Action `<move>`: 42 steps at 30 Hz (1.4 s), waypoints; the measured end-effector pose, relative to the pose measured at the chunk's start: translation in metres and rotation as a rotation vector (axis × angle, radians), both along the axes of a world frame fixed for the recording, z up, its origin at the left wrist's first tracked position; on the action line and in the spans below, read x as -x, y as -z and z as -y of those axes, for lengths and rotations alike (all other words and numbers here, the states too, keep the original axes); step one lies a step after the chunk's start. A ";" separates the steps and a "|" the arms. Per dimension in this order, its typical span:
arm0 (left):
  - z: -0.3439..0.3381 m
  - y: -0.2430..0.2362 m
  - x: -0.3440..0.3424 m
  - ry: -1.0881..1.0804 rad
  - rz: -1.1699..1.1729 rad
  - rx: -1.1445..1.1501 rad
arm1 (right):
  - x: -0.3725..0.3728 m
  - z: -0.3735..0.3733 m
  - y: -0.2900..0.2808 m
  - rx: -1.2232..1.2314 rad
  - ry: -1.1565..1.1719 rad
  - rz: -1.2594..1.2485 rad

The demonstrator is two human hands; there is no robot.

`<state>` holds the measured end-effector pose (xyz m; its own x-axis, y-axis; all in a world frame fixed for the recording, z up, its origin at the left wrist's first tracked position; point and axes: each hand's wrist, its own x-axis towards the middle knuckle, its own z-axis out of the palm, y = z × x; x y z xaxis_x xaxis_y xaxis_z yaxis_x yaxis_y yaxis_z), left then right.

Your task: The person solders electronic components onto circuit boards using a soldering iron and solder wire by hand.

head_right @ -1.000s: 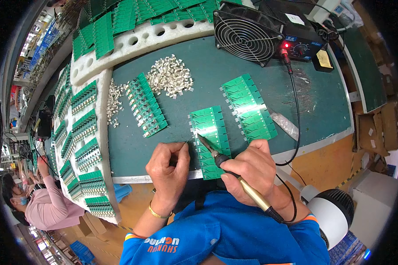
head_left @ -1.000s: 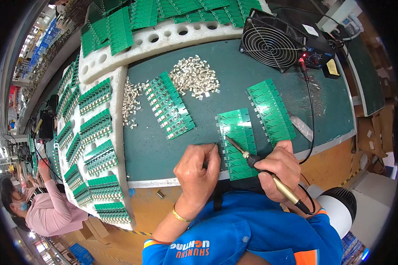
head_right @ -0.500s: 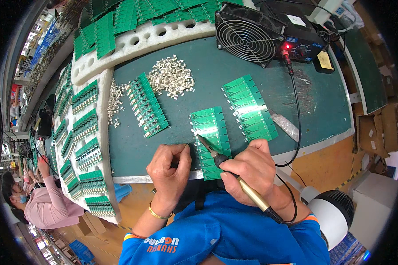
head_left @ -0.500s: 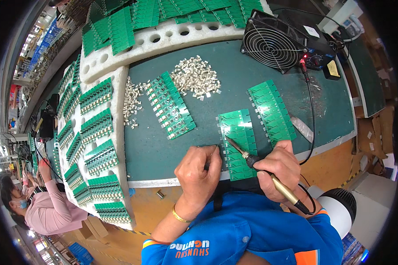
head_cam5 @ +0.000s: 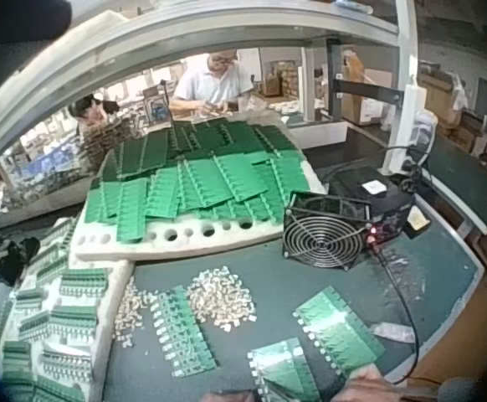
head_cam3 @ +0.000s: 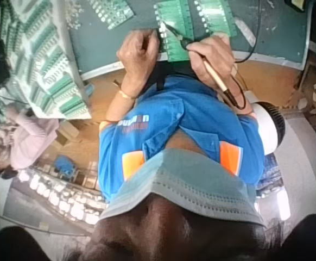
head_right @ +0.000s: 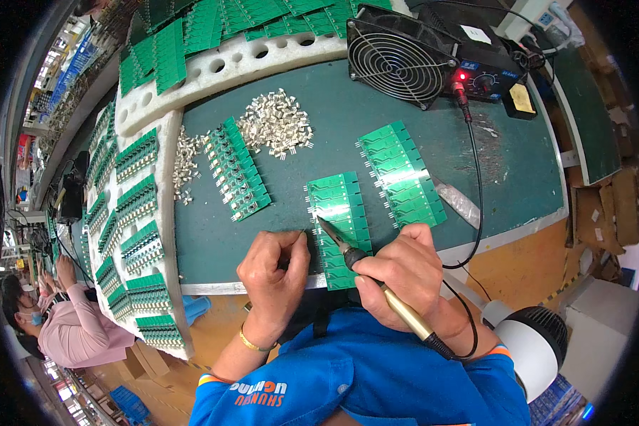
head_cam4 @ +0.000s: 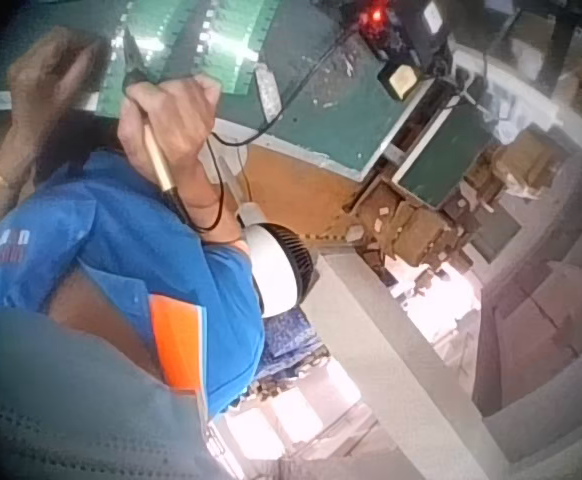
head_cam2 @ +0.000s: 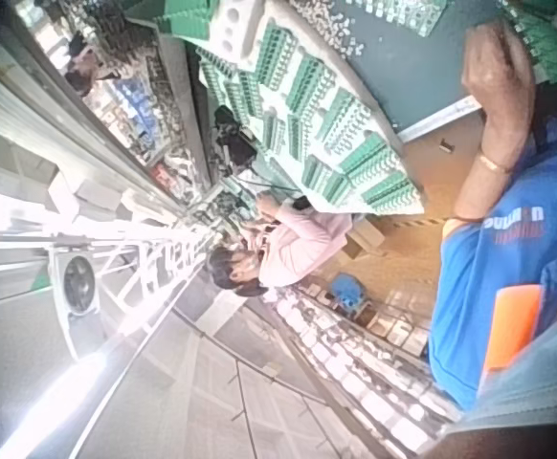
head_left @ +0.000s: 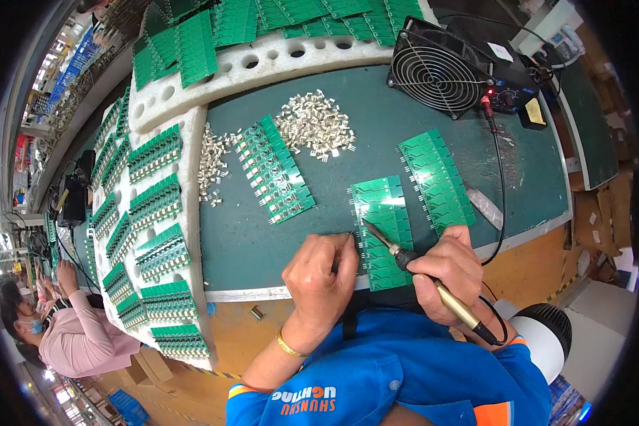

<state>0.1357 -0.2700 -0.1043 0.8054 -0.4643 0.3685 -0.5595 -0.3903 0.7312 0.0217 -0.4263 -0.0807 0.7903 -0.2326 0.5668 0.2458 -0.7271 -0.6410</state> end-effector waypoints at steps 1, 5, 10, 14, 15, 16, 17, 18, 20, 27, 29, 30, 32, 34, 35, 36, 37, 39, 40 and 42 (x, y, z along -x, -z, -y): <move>0.000 0.000 0.000 0.000 0.001 -0.001 | 0.000 0.000 0.000 -0.001 0.002 0.004; -0.001 0.001 0.000 0.022 0.018 -0.007 | 0.000 0.000 0.000 -0.001 0.001 0.003; -0.003 0.003 0.001 0.029 0.009 -0.010 | 0.000 0.000 0.000 0.003 -0.004 0.006; -0.002 0.002 0.000 0.032 0.009 -0.004 | 0.000 -0.001 0.000 0.001 0.002 0.009; -0.003 0.002 0.000 0.033 0.005 0.000 | 0.000 -0.001 -0.001 0.002 -0.003 0.005; -0.003 0.002 0.001 0.033 0.005 0.000 | 0.001 -0.001 -0.001 0.003 -0.007 -0.001; -0.004 0.002 0.001 0.025 -0.002 0.003 | 0.002 -0.001 -0.001 0.002 -0.006 -0.002; -0.004 0.002 0.001 0.016 -0.008 0.006 | 0.002 -0.001 -0.002 -0.003 -0.004 0.000; -0.005 -0.001 0.002 0.002 -0.036 0.018 | 0.004 0.000 -0.002 -0.009 0.003 0.001; -0.011 -0.004 0.003 -0.045 -0.127 0.035 | 0.007 0.000 0.002 -0.019 0.023 0.034; -0.013 -0.005 0.004 -0.049 -0.138 0.027 | 0.008 -0.001 0.002 -0.016 0.031 0.057; -0.013 -0.006 0.005 -0.054 -0.153 0.022 | 0.009 -0.001 0.002 -0.015 0.027 0.058; -0.014 -0.006 0.006 -0.056 -0.158 0.030 | 0.011 0.000 0.002 -0.013 0.024 0.063; -0.014 -0.006 0.008 -0.059 -0.164 0.040 | 0.012 0.000 0.002 -0.013 0.020 0.079; -0.014 -0.006 0.009 -0.060 -0.178 0.048 | 0.013 0.000 0.003 -0.012 0.022 0.082; -0.014 -0.006 0.010 -0.061 -0.192 0.057 | 0.014 0.000 0.004 -0.015 0.024 0.092; -0.015 -0.006 0.011 -0.061 -0.188 0.058 | 0.015 -0.001 0.005 -0.019 0.025 0.104; -0.015 -0.006 0.014 -0.063 -0.196 0.069 | 0.018 -0.002 0.005 -0.010 0.027 0.109; -0.015 -0.005 0.014 -0.065 -0.192 0.069 | 0.019 -0.002 0.005 -0.004 0.026 0.110; -0.016 -0.004 0.015 -0.065 -0.166 0.067 | 0.021 -0.005 0.004 -0.015 0.022 0.099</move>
